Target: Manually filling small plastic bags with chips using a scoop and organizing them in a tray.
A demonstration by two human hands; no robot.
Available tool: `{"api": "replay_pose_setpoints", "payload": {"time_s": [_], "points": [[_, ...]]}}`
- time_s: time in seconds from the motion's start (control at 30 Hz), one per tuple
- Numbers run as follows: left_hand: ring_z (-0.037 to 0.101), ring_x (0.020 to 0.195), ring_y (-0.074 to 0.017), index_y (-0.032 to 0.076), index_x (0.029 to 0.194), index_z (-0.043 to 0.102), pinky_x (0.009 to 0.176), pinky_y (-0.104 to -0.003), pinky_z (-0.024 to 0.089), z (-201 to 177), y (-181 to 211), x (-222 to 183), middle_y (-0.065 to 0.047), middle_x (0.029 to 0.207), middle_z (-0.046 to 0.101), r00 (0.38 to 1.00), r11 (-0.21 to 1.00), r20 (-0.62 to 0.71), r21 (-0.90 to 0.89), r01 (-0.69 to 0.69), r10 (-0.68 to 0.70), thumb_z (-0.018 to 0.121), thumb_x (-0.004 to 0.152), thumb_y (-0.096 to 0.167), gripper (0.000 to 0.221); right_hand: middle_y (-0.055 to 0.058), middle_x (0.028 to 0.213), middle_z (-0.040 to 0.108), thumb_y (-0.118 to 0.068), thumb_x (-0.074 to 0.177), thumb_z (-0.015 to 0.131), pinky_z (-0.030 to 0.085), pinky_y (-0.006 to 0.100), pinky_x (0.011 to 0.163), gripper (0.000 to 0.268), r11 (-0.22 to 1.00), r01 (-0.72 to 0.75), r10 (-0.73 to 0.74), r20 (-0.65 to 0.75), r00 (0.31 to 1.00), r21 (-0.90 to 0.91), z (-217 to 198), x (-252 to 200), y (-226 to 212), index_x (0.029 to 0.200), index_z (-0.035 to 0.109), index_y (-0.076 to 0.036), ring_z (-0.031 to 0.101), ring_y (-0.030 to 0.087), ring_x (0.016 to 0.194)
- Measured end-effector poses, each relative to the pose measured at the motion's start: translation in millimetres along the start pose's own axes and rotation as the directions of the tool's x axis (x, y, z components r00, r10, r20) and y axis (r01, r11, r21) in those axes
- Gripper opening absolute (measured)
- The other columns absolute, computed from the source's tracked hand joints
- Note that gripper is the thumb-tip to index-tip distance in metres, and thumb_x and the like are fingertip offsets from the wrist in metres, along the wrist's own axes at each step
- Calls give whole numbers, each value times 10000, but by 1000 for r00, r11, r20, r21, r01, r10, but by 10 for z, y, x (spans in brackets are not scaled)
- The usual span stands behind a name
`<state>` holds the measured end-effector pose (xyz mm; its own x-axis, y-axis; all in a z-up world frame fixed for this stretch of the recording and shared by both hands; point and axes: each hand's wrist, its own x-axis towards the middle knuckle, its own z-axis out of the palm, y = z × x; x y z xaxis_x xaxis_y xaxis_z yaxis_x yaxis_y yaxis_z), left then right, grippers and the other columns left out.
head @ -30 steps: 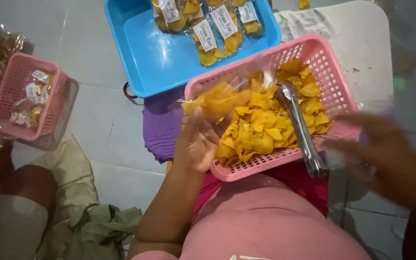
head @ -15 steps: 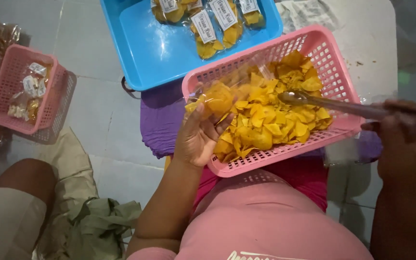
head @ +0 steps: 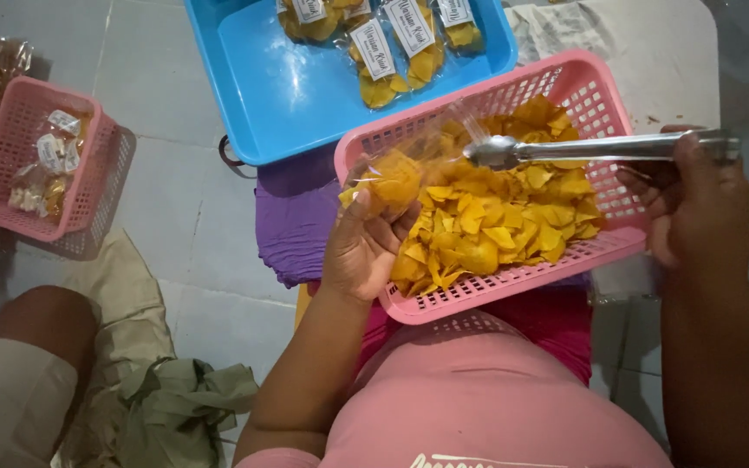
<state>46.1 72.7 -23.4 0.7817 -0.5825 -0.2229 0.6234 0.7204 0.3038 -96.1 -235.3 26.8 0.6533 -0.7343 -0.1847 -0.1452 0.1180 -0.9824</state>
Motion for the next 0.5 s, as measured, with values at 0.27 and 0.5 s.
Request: {"api": "replay_pose_setpoints", "payload": {"time_s": [0.27,0.5], "points": [[645,1230,-292,-52,1358,546,1125,-414,494,-11,-9,16,-189,1328,650,995,999,99,-37,-12,15,720,1011,192,458,31,1215,645,-243,1207,495,619,257,1021,189,998,60,-57,156,986,-15,10,161,23,1375,506,-159,695,124,1118],[586,1275,-304,165,1488,444,1062,-423,519,7,5,-7,-146,1437,546,1000,999,11,-51,-14,14,704,980,177,571,213,1372,526,-325,1213,351,580,439,1037,356,985,139,-86,405,910,-102,-439,432,130,1515,327,-138,601,322,1230]]}}
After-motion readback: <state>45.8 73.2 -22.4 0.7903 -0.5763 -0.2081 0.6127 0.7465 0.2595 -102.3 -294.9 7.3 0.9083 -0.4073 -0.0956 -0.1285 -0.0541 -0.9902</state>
